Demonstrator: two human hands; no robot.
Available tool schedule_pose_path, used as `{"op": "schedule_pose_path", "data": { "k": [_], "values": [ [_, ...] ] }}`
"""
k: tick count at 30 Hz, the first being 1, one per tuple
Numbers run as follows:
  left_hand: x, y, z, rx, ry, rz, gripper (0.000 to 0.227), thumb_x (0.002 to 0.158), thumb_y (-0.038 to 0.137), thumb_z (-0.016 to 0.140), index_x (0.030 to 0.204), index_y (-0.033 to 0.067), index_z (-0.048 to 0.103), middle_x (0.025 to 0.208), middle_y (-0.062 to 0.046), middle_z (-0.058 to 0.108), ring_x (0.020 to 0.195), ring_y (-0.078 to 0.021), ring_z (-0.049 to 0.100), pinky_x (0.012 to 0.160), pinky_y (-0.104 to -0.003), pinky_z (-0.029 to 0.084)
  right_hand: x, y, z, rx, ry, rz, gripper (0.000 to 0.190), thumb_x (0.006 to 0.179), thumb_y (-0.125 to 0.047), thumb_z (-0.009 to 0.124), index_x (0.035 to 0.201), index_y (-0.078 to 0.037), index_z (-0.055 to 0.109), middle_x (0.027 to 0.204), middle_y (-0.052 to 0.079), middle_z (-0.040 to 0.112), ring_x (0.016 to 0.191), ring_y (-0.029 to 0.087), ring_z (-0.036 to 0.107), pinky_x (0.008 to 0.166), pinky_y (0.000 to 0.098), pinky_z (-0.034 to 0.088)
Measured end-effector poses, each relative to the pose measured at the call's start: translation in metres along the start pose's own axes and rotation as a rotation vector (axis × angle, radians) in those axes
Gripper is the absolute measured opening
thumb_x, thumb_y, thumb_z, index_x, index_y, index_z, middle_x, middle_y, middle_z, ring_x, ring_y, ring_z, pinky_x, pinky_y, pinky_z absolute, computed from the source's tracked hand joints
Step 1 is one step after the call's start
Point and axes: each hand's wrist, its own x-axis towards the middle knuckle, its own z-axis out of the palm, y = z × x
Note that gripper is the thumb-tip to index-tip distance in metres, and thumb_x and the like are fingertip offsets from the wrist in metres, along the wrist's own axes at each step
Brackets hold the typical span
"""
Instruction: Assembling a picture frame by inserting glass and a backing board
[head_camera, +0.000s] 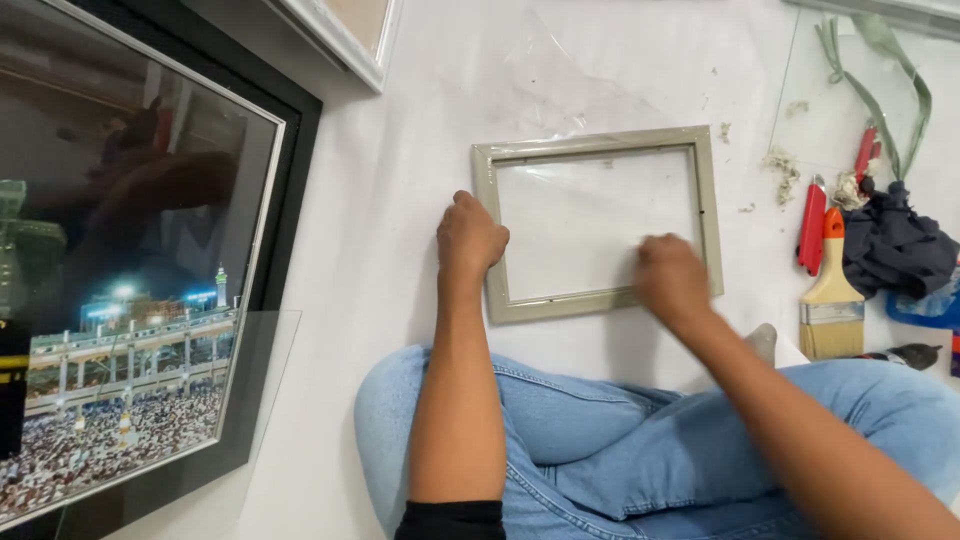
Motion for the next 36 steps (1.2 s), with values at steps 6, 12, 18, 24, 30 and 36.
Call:
{"op": "schedule_pose_path", "data": {
  "k": [6, 12, 18, 24, 30, 36],
  "values": [
    [-0.001, 0.002, -0.001, -0.037, 0.028, -0.002, 0.046, 0.076, 0.002, 0.065, 0.119, -0.0126, 0.054, 0.103, -0.031, 0.067, 0.104, -0.0499, 0.068, 0.093, -0.056, 0.055, 0.013, 0.015, 0.02, -0.092, 0.103, 0.258, 0.016, 0.084, -0.012, 0.066, 0.095, -0.008, 0.078, 0.085, 0.014, 0.069, 0.082, 0.039, 0.074, 0.073, 0.0481, 0.059],
    [-0.004, 0.008, -0.012, 0.013, -0.016, -0.006, 0.051, 0.078, 0.008, 0.068, 0.122, -0.0127, 0.051, 0.11, -0.032, 0.066, 0.11, -0.0508, 0.066, 0.098, -0.058, 0.052, 0.012, -0.149, 0.024, 0.226, 0.436, -0.338, 0.009, 0.083, -0.007, 0.066, 0.089, -0.014, 0.067, 0.089, 0.007, 0.066, 0.084, 0.029, 0.068, 0.071, 0.0371, 0.055],
    [-0.006, 0.004, -0.007, -0.012, -0.025, -0.028, 0.052, 0.077, 0.006, 0.067, 0.123, -0.013, 0.051, 0.109, -0.032, 0.067, 0.109, -0.0504, 0.066, 0.097, -0.058, 0.052, 0.073, 0.011, 0.018, -0.095, 0.525, -0.143, 0.006, 0.081, -0.01, 0.07, 0.083, -0.013, 0.065, 0.08, 0.01, 0.059, 0.079, 0.034, 0.063, 0.07, 0.0461, 0.05],
    [-0.003, 0.004, -0.006, 0.01, -0.041, -0.022, 0.053, 0.078, 0.006, 0.064, 0.125, -0.013, 0.051, 0.111, -0.031, 0.067, 0.111, -0.0501, 0.066, 0.098, -0.058, 0.052, 0.104, -0.03, 0.022, 0.075, 0.602, 0.223, 0.009, 0.088, -0.008, 0.063, 0.087, -0.003, 0.07, 0.074, 0.02, 0.061, 0.075, 0.044, 0.064, 0.068, 0.0533, 0.051],
    [0.009, 0.0, -0.005, 0.058, -0.07, -0.025, 0.055, 0.077, 0.013, 0.07, 0.122, -0.0109, 0.049, 0.114, -0.033, 0.065, 0.114, -0.0524, 0.064, 0.099, -0.06, 0.051, 0.099, -0.14, 0.023, 0.211, 0.517, -0.214, 0.011, 0.084, -0.009, 0.065, 0.09, -0.014, 0.073, 0.085, 0.007, 0.067, 0.082, 0.029, 0.067, 0.076, 0.0372, 0.054],
    [0.004, -0.002, -0.004, 0.014, -0.048, -0.027, 0.054, 0.075, 0.011, 0.071, 0.121, -0.0107, 0.051, 0.112, -0.033, 0.066, 0.111, -0.0527, 0.065, 0.095, -0.06, 0.052, 0.112, 0.019, 0.023, 0.099, 0.515, -0.093, 0.005, 0.081, -0.005, 0.065, 0.084, -0.009, 0.068, 0.078, 0.014, 0.061, 0.08, 0.038, 0.064, 0.076, 0.0456, 0.054]
  ]
}}
